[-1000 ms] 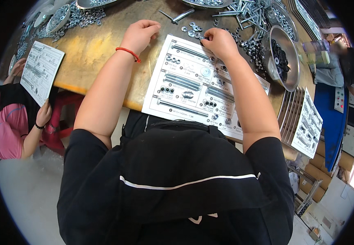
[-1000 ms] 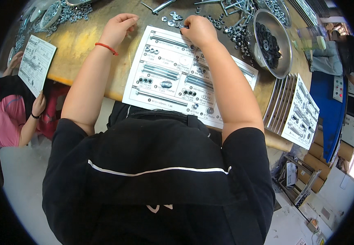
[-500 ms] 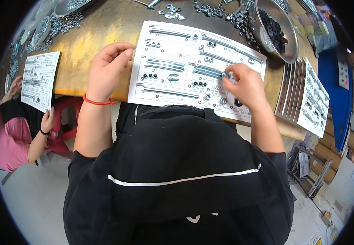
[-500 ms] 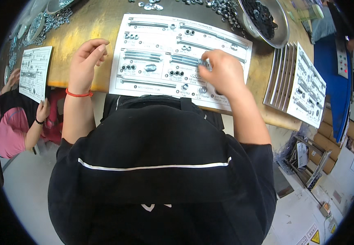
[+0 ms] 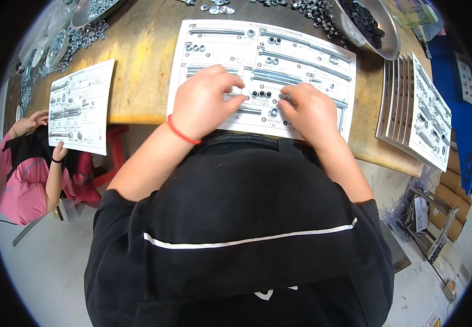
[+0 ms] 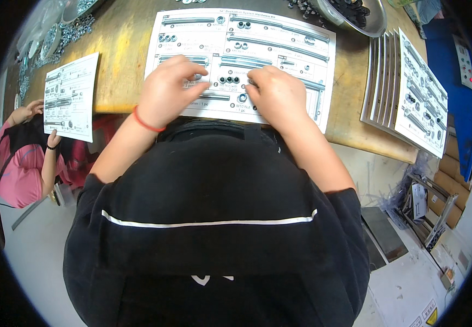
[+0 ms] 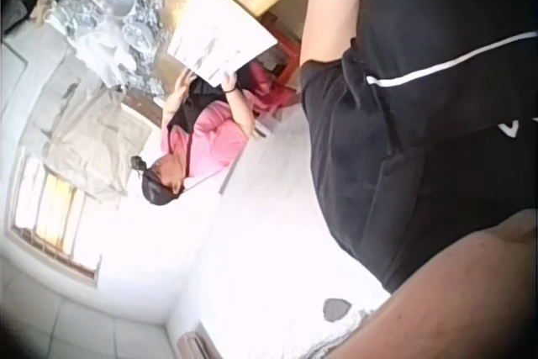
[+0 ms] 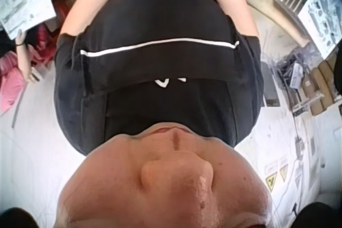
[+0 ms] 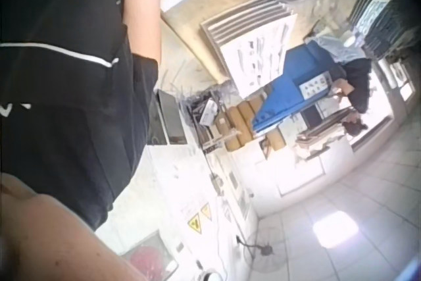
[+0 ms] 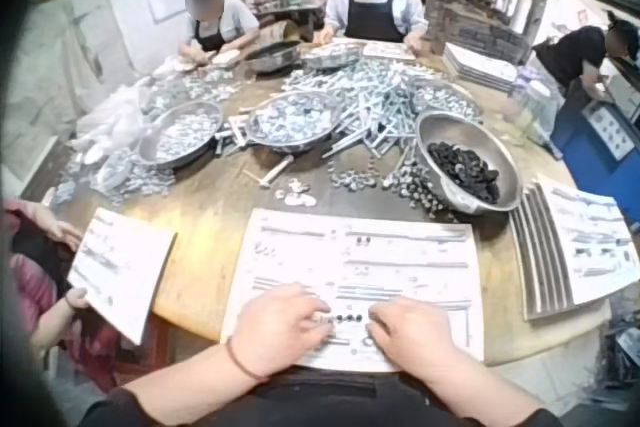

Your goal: The person assembles a hardware kit by picking bolts, nuts, washers, and black rubber grommets from bowls and placing them into designated slots on a printed cardboard template. They repeatedly complete one template, stack it, and begin a new one, continuing the same assembly pattern throughout the clip.

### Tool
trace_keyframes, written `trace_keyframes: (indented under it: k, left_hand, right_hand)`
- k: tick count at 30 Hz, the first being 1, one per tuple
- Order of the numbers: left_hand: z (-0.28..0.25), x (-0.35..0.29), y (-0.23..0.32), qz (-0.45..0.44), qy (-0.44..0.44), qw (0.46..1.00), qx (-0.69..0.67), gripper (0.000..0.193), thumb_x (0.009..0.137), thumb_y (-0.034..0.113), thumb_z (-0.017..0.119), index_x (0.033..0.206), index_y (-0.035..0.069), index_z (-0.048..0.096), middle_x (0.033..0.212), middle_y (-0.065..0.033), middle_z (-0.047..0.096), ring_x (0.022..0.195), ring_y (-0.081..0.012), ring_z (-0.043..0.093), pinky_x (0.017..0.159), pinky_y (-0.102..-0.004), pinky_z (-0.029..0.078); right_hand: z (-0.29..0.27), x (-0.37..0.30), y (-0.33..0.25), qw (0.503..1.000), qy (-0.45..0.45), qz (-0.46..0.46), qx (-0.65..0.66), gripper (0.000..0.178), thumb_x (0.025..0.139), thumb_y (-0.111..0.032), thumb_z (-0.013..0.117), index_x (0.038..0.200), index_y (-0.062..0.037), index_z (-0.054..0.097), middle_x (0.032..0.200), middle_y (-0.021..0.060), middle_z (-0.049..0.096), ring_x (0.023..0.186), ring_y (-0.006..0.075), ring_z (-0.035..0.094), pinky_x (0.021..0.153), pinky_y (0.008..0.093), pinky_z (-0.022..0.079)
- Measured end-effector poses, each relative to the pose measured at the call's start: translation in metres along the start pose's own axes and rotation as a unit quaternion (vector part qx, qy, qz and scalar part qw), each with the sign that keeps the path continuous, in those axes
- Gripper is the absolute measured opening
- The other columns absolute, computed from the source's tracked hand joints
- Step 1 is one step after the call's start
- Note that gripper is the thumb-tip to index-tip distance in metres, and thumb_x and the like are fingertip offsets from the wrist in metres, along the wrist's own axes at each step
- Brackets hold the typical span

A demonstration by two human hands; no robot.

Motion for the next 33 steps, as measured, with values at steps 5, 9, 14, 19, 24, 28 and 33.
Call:
trace_keyframes:
  k: [5,9,14,19,24,28,33]
  left_hand:
    - [0.038,0.013,0.005,-0.007,-0.048,0.995,0.093,0.018,0.071,0.021,0.078,0.086,0.013,0.072,0.077,-0.0024,0.061,0.077,-0.0227,0.063,0.066,-0.0351,0.052]
    - [0.039,0.015,0.001,0.000,-0.050,0.993,0.104,0.019,0.071,0.022,0.079,0.087,0.014,0.072,0.078,-0.0017,0.062,0.077,-0.0229,0.063,0.066,-0.0354,0.052]
    - [0.008,0.001,-0.001,-0.027,-0.025,0.999,0.008,0.025,0.072,0.017,0.079,0.095,0.010,0.071,0.081,-0.0043,0.062,0.075,-0.0209,0.062,0.066,-0.0328,0.050]
    - [-0.040,-0.017,-0.025,-0.054,0.054,0.996,0.050,0.022,0.074,0.009,0.077,0.095,0.003,0.070,0.086,-0.0085,0.063,0.076,-0.0220,0.061,0.068,-0.0316,0.049]
    - [-0.016,-0.011,-0.006,-0.013,0.041,0.995,0.085,0.013,0.074,0.012,0.077,0.085,0.007,0.073,0.076,-0.0057,0.061,0.075,-0.0247,0.060,0.066,-0.0343,0.049]
    - [0.020,0.001,0.002,-0.008,0.011,0.994,0.105,0.009,0.075,0.017,0.075,0.082,0.012,0.074,0.073,-0.0018,0.061,0.077,-0.0228,0.062,0.065,-0.0342,0.051]
    - [0.030,0.004,0.002,-0.016,-0.025,0.993,0.112,0.008,0.075,0.018,0.075,0.082,0.013,0.074,0.074,-0.0005,0.063,0.076,-0.0214,0.062,0.064,-0.0338,0.051]
  right_hand:
    - [0.023,0.011,-0.008,1.000,-0.002,-0.021,-0.013,0.010,0.082,-0.020,0.067,0.085,-0.0119,0.070,0.083,0.0056,0.067,0.079,0.0278,0.066,0.066,0.0397,0.053]
    - [0.025,0.011,-0.008,1.000,0.008,-0.016,-0.004,0.011,0.082,-0.020,0.067,0.089,-0.0121,0.069,0.083,0.0059,0.066,0.078,0.0281,0.066,0.066,0.0401,0.053]
    - [-0.005,-0.006,0.003,0.994,0.068,0.032,0.075,0.022,0.079,-0.018,0.072,0.100,-0.0104,0.070,0.082,0.0078,0.065,0.075,0.0287,0.064,0.065,0.0381,0.051]
    - [-0.039,-0.050,0.064,0.970,0.182,0.135,0.083,0.020,0.081,-0.005,0.069,0.101,-0.0029,0.069,0.082,0.0091,0.062,0.069,0.0207,0.059,0.064,0.0327,0.049]
    - [-0.038,-0.072,0.080,0.962,0.201,0.171,0.073,0.018,0.082,-0.003,0.068,0.100,-0.0007,0.068,0.087,0.0104,0.063,0.076,0.0208,0.059,0.070,0.0322,0.049]
    - [-0.035,-0.068,0.071,0.961,0.201,0.162,0.101,0.018,0.082,-0.003,0.068,0.100,-0.0003,0.068,0.086,0.0100,0.062,0.074,0.0203,0.059,0.069,0.0318,0.049]
    - [-0.034,-0.072,0.075,0.956,0.215,0.163,0.112,0.019,0.082,-0.003,0.067,0.101,-0.0003,0.068,0.084,0.0094,0.062,0.073,0.0196,0.058,0.068,0.0317,0.048]
Point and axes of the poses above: each hand's wrist, its own x-axis towards the middle knuckle, its own z-axis out of the palm, y = z × x, the point moved 4 cm from there along x, towards the middle knuckle
